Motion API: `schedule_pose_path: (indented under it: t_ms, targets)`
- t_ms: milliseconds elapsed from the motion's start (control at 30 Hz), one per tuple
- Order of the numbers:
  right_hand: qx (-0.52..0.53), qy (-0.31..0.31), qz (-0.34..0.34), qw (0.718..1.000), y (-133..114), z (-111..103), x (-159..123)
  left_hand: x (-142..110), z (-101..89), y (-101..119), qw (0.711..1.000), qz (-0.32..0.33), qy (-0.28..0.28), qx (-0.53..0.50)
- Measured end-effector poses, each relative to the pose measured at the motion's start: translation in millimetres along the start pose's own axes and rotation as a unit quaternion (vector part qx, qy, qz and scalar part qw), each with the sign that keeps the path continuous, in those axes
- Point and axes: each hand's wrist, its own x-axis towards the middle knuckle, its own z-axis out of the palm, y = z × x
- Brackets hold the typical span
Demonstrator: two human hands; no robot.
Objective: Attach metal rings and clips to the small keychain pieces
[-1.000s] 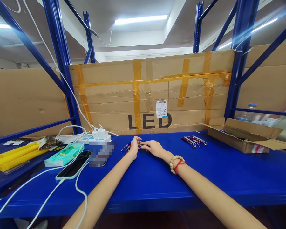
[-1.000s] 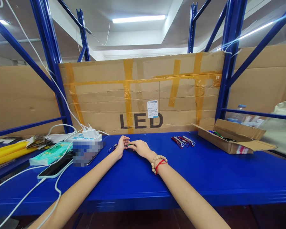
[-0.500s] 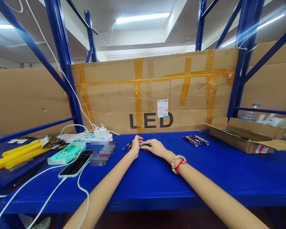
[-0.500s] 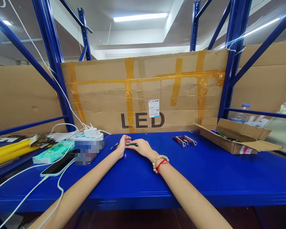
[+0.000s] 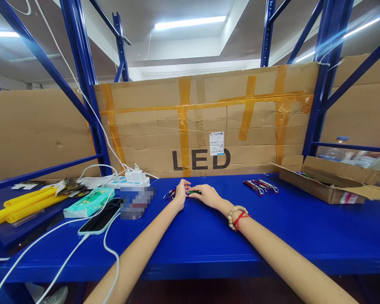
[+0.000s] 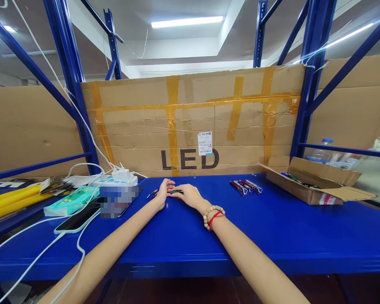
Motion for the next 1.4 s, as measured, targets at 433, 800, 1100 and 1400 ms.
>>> schedule_pose_path:
  t_ms: [433, 800, 1100, 1400]
  targets:
    - [0.014, -0.005, 0.001, 1.000, 0.3, -0.9, 0.2, -3.4, 1.3, 3.0, 1.000, -0.006, 0.005, 0.001]
    - [-0.028, 0.001, 0.026, 0.999, -5.9, -4.5, -1.0, -1.3, 0.7, 1.7, 1.000, -0.013, 0.000, 0.017]
    - [0.013, -0.006, 0.026, 1.000, -7.0, -5.3, -0.8, -3.7, 0.8, 5.4, 0.999, -0.022, -0.001, 0.031]
    - [0.046, -0.015, 0.008, 0.999, -3.5, -2.8, 0.0, -3.7, -0.1, 5.3, 1.000, -0.018, -0.006, 0.025]
